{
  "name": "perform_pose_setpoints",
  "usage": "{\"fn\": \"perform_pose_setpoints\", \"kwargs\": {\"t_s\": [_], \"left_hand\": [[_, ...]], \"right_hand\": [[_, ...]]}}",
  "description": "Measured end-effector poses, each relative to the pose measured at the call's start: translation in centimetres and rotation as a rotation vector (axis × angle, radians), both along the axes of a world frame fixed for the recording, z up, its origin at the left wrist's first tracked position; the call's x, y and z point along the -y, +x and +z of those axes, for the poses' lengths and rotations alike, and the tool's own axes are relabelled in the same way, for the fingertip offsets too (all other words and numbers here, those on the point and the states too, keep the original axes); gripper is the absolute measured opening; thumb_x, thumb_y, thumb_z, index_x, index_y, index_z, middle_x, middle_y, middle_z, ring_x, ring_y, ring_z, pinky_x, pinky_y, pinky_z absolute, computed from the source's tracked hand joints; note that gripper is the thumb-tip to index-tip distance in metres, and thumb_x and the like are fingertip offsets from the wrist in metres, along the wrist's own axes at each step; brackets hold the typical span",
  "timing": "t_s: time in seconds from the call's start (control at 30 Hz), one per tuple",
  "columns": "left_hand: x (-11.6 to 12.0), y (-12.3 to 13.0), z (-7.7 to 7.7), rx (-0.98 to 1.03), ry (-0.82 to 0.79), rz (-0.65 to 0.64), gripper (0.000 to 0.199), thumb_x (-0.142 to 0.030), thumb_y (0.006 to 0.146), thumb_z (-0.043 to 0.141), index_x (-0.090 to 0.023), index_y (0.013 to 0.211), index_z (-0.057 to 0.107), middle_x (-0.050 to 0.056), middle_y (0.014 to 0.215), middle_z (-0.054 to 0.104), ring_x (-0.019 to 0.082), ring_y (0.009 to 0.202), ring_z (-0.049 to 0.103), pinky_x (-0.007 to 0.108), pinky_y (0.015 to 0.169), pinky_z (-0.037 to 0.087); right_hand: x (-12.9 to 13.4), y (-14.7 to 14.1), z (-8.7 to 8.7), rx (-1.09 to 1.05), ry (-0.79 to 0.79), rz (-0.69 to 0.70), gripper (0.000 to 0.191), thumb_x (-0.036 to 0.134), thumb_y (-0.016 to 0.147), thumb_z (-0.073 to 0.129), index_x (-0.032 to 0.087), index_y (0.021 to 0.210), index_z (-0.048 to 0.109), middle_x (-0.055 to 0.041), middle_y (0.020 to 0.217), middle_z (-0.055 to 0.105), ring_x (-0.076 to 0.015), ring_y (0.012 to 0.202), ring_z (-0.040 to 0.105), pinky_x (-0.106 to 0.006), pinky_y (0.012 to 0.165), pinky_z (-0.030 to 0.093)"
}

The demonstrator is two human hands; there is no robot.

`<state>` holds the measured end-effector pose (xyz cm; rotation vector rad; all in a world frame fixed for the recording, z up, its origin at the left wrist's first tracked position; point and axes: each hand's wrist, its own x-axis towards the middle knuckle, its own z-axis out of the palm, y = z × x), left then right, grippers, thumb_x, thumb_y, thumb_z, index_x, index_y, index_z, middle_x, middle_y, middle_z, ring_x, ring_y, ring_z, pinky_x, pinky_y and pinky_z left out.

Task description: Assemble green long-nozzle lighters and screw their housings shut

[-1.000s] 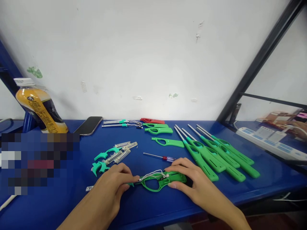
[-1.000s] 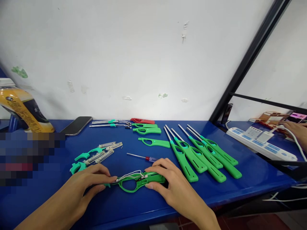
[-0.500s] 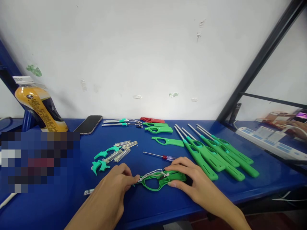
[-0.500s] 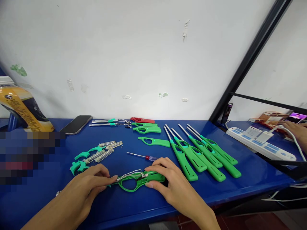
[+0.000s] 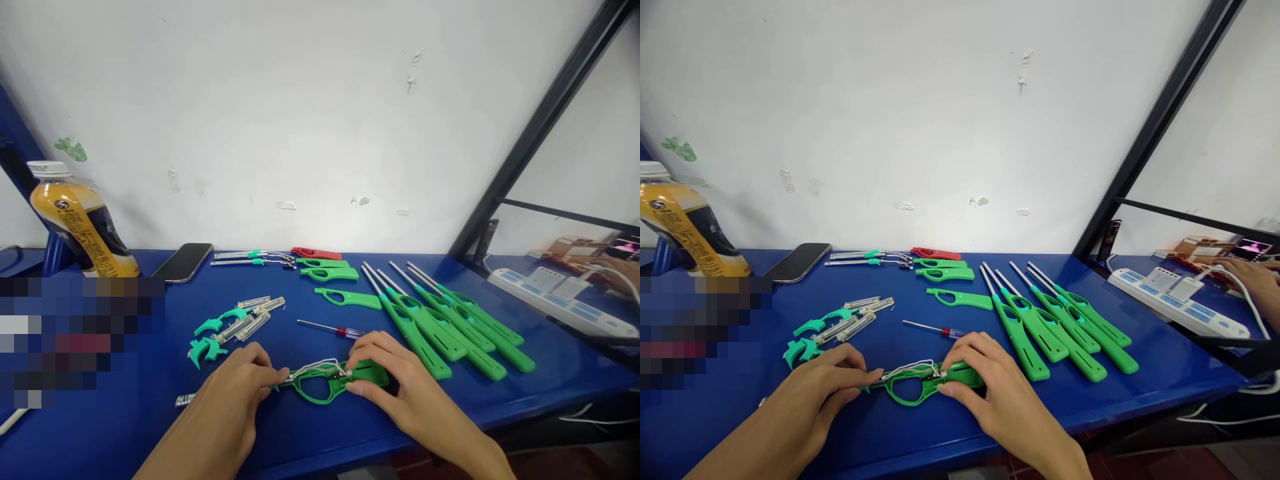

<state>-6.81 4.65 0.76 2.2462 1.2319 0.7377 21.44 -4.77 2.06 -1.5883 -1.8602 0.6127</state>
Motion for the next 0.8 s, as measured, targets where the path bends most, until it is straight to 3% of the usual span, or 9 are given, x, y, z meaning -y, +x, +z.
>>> {"fn": "perform_pose_setpoints", "kwargs": {"t_s": [0.17, 0.5, 0.63, 0.73, 0.8], "left_hand": [[0.3, -0.2, 0.7, -0.023, 0.004, -0.050, 0.027, -0.032, 0.099, 0.057, -0.030, 0.085, 0.080, 0.002, 0.086, 0.072, 0.022, 0.075, 0.071, 0.031, 0.067, 0.057], [0.3, -0.7, -0.2, -0.091, 0.051, -0.090, 0.032, -0.030, 0.102, 0.055, -0.035, 0.098, 0.086, 0.003, 0.096, 0.076, 0.022, 0.079, 0.074, 0.029, 0.068, 0.055], [0.5, -1.1, 0.2, -0.096, 0.085, -0.106, 0.030, -0.029, 0.103, 0.057, -0.035, 0.108, 0.086, 0.004, 0.104, 0.080, 0.024, 0.092, 0.077, 0.030, 0.077, 0.059], [-0.2, -2.5, 1.1, -0.097, 0.213, -0.100, 0.034, -0.031, 0.106, 0.054, -0.033, 0.121, 0.085, 0.005, 0.115, 0.082, 0.025, 0.104, 0.079, 0.031, 0.088, 0.062], [-1.1, -4.1, 1.8, -0.123, 0.360, -0.062, 0.034, -0.035, 0.107, 0.053, -0.034, 0.122, 0.084, 0.005, 0.114, 0.083, 0.026, 0.102, 0.079, 0.032, 0.088, 0.063]], "right_hand": [[-0.2, -0.8, 0.0, 0.014, 0.000, -0.001, 0.012, 0.039, 0.113, 0.066, 0.032, 0.108, 0.074, -0.0015, 0.124, 0.071, -0.0232, 0.122, 0.065, -0.035, 0.107, 0.049], [-0.5, -0.7, -0.9, 0.041, 0.108, 0.037, 0.013, 0.038, 0.114, 0.065, 0.029, 0.105, 0.070, -0.0008, 0.115, 0.074, -0.0225, 0.113, 0.068, -0.037, 0.107, 0.048], [-0.5, -0.7, -1.1, 0.043, 0.127, 0.037, 0.014, 0.037, 0.114, 0.065, 0.029, 0.104, 0.070, -0.0012, 0.115, 0.074, -0.0231, 0.114, 0.069, -0.037, 0.105, 0.049], [-0.5, -0.6, -1.3, 0.043, 0.117, 0.036, 0.012, 0.035, 0.114, 0.064, 0.030, 0.105, 0.070, 0.0000, 0.117, 0.074, -0.0224, 0.115, 0.068, -0.036, 0.106, 0.048], [-0.5, -0.5, -1.4, 0.043, 0.110, 0.039, 0.012, 0.034, 0.115, 0.063, 0.031, 0.105, 0.069, 0.0007, 0.119, 0.073, -0.0218, 0.117, 0.067, -0.035, 0.105, 0.048]]}}
